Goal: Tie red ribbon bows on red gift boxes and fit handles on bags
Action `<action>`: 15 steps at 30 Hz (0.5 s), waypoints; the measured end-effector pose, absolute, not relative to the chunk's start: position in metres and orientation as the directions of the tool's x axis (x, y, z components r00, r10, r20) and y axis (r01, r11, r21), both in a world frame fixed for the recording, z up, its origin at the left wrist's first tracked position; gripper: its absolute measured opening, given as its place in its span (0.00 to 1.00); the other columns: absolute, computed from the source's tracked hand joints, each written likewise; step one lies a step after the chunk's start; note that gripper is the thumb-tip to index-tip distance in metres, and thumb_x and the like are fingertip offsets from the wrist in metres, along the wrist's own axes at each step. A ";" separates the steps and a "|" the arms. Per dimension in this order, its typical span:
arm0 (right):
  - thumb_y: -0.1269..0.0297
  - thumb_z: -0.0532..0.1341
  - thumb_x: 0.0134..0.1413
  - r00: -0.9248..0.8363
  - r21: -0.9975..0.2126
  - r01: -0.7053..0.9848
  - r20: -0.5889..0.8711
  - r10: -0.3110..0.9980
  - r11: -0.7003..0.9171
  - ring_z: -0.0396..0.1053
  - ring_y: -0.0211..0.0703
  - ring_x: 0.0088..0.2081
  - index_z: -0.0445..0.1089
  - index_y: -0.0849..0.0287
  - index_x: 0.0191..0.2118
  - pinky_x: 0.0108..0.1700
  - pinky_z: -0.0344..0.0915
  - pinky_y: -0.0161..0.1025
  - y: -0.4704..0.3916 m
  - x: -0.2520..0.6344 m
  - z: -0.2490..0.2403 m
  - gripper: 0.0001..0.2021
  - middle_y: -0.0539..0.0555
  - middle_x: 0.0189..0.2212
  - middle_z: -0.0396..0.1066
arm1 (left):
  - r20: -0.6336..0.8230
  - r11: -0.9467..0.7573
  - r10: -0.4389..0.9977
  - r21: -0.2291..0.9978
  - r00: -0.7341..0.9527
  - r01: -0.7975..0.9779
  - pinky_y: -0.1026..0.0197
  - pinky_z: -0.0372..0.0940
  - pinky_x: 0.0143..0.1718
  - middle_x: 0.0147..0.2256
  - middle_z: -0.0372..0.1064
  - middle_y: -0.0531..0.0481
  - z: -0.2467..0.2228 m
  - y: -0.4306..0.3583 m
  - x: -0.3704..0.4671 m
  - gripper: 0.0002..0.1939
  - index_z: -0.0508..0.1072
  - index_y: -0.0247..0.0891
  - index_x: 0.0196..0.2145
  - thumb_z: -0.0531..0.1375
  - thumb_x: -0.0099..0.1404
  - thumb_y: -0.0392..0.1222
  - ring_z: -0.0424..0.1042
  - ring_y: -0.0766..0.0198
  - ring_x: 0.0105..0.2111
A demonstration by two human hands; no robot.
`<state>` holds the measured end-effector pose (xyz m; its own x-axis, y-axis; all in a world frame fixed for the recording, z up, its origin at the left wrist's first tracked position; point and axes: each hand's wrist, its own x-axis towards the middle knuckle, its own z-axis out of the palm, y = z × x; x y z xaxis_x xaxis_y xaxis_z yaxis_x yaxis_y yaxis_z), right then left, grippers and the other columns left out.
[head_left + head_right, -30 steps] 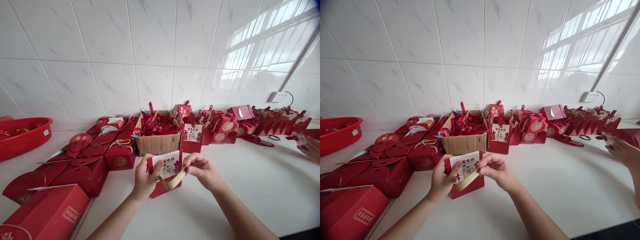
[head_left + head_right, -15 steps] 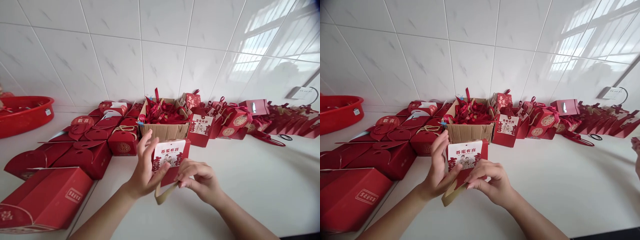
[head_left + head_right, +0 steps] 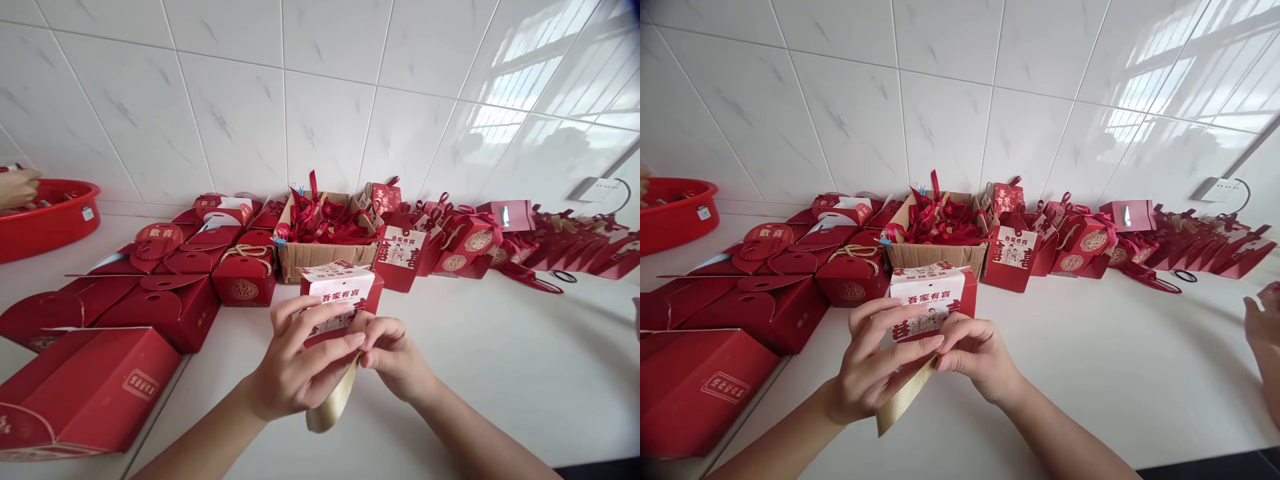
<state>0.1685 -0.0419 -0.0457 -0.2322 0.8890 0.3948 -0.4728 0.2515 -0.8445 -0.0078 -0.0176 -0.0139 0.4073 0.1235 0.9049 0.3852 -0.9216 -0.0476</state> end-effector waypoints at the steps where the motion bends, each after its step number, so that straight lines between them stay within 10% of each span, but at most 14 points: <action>1: 0.68 0.72 0.41 -0.226 -0.844 -0.477 0.386 0.894 0.244 0.64 0.34 0.28 0.77 0.49 0.27 0.30 0.64 0.33 -0.042 0.168 -0.046 0.06 0.47 0.25 0.66 | 0.906 -0.921 0.146 -0.021 0.397 0.389 0.53 0.63 0.47 0.46 0.70 0.46 -0.015 -0.018 -0.008 0.08 0.76 0.45 0.39 0.58 0.65 0.39 0.64 0.56 0.47; 15: 0.68 0.73 0.39 -0.261 -0.822 -0.547 0.346 0.901 0.157 0.63 0.33 0.24 0.78 0.48 0.26 0.26 0.62 0.32 -0.046 0.158 -0.047 0.07 0.46 0.23 0.64 | 0.915 -0.859 -0.043 -0.239 0.402 0.453 0.53 0.55 0.41 0.35 0.72 0.47 -0.025 -0.016 -0.012 0.06 0.78 0.45 0.32 0.59 0.61 0.40 0.61 0.55 0.42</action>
<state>0.1584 -0.0455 -0.0474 -0.2613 0.9011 0.3460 -0.5471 0.1570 -0.8222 -0.0117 -0.0155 -0.0252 0.4020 -0.0429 0.9146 0.4531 -0.8587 -0.2394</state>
